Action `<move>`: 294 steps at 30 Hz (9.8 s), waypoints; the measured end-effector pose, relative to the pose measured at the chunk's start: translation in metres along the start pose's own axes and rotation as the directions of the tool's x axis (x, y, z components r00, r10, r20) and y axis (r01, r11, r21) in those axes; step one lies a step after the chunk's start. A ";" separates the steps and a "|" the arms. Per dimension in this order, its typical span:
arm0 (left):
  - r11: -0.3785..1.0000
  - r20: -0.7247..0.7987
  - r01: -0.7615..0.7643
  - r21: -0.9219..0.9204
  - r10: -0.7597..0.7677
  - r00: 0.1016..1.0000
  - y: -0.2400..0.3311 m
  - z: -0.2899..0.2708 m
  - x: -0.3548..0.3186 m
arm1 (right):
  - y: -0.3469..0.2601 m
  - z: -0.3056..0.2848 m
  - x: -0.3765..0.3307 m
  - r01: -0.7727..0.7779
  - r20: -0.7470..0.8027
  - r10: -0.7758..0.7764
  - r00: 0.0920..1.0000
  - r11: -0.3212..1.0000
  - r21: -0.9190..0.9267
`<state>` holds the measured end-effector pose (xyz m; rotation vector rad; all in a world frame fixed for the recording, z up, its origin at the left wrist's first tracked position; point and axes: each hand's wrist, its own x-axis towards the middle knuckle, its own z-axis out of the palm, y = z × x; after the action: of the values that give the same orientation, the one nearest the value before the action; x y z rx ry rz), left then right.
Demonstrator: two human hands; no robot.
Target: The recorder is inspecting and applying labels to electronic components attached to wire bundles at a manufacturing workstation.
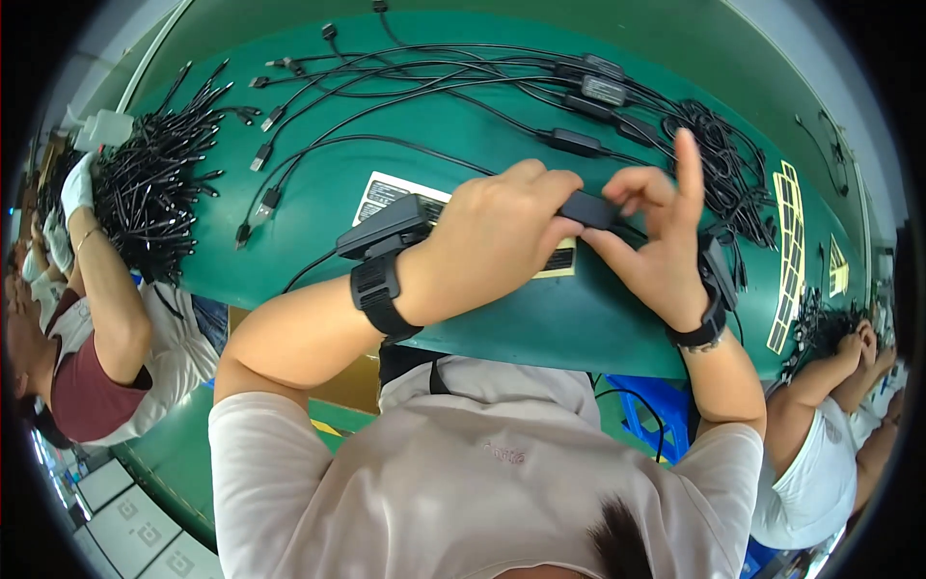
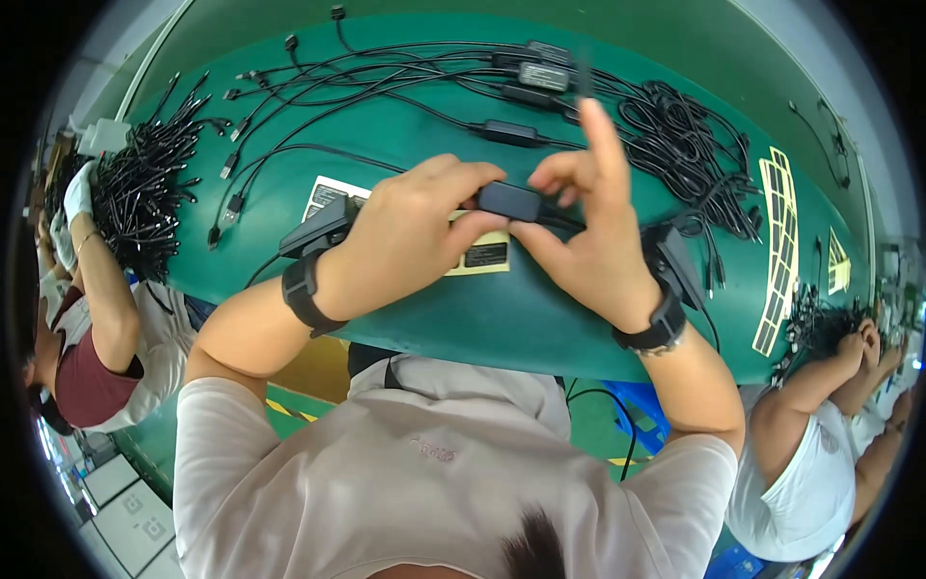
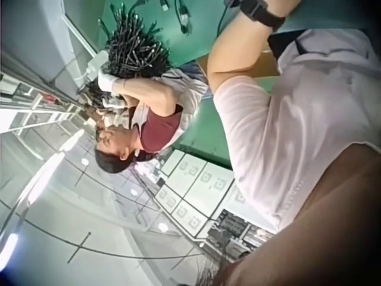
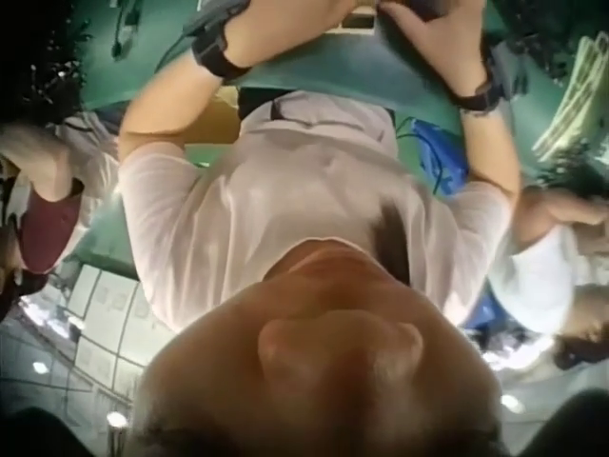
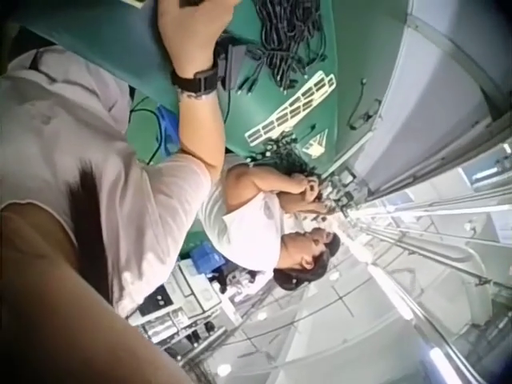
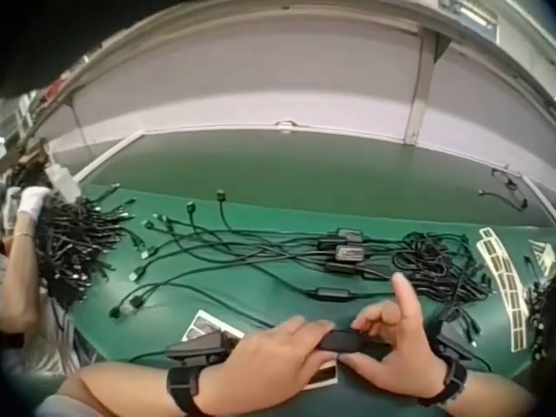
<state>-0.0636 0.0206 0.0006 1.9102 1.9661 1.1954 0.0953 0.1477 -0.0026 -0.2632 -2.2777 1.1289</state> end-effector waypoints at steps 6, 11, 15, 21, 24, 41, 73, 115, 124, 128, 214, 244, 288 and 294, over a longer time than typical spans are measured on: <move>0.999 -0.014 -0.015 -0.050 0.015 1.000 -0.008 0.011 -0.002 | -0.026 -0.022 0.024 -0.154 -0.070 0.201 0.977 0.896 0.417; 0.996 -0.051 -0.059 -0.069 0.056 0.997 -0.013 0.016 0.007 | -0.037 -0.020 0.016 -0.417 -0.054 0.512 0.857 0.753 0.509; 0.992 -0.069 -0.059 -0.108 0.051 0.996 -0.014 0.011 -0.001 | -0.037 -0.012 0.005 -0.503 -0.003 0.618 0.786 0.643 0.578; 0.999 -0.030 0.007 -0.051 -0.008 1.000 -0.010 0.005 0.002 | -0.036 -0.006 0.009 -0.606 0.062 0.670 0.740 0.624 0.493; 0.999 -0.029 0.015 -0.052 -0.016 0.999 -0.008 0.005 0.001 | -0.033 -0.010 0.012 -0.631 0.048 0.678 0.733 0.652 0.421; 0.997 -0.044 -0.050 -0.050 0.048 0.998 -0.011 0.009 0.001 | -0.031 -0.031 0.008 -0.434 -0.016 0.568 0.823 0.645 0.629; 1.000 -0.024 0.002 -0.030 -0.003 1.000 -0.005 0.007 -0.002 | -0.024 -0.003 0.010 -0.574 0.044 0.621 0.782 0.691 0.440; 0.990 -0.106 -0.123 -0.072 0.115 0.988 -0.009 0.011 0.001 | -0.025 0.006 0.005 -0.348 -0.160 0.365 0.917 0.929 0.124; 0.997 -0.058 -0.046 -0.063 0.042 0.997 -0.007 0.009 0.001 | -0.036 0.006 -0.001 0.276 -0.004 -0.313 0.950 0.842 -0.463; 0.994 -0.110 -0.111 -0.025 0.107 0.988 -0.013 0.009 0.002 | -0.065 -0.012 0.002 0.396 0.162 -0.366 0.916 0.768 -0.503; 0.999 -0.090 -0.040 -0.027 0.037 0.995 -0.003 0.010 -0.001 | -0.024 -0.004 0.007 -0.452 -0.023 0.473 0.881 0.855 0.255; 0.996 -0.125 -0.015 -0.090 0.004 0.992 0.000 0.006 0.001 | -0.008 -0.017 0.007 -0.173 -0.257 0.128 0.958 0.972 -0.158; 0.997 -0.255 0.005 -0.075 -0.025 0.967 -0.011 -0.019 0.019 | -0.001 -0.077 0.017 -0.211 0.066 0.251 0.966 0.908 -0.361; 0.995 -0.247 0.011 -0.100 -0.035 0.969 -0.012 -0.020 0.020 | -0.002 -0.080 0.018 -0.274 0.088 0.324 0.942 0.893 -0.358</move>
<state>-0.0889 0.0311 0.0149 1.7589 1.9959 1.5606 0.1265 0.2070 0.0444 -0.7133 -2.6259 0.9095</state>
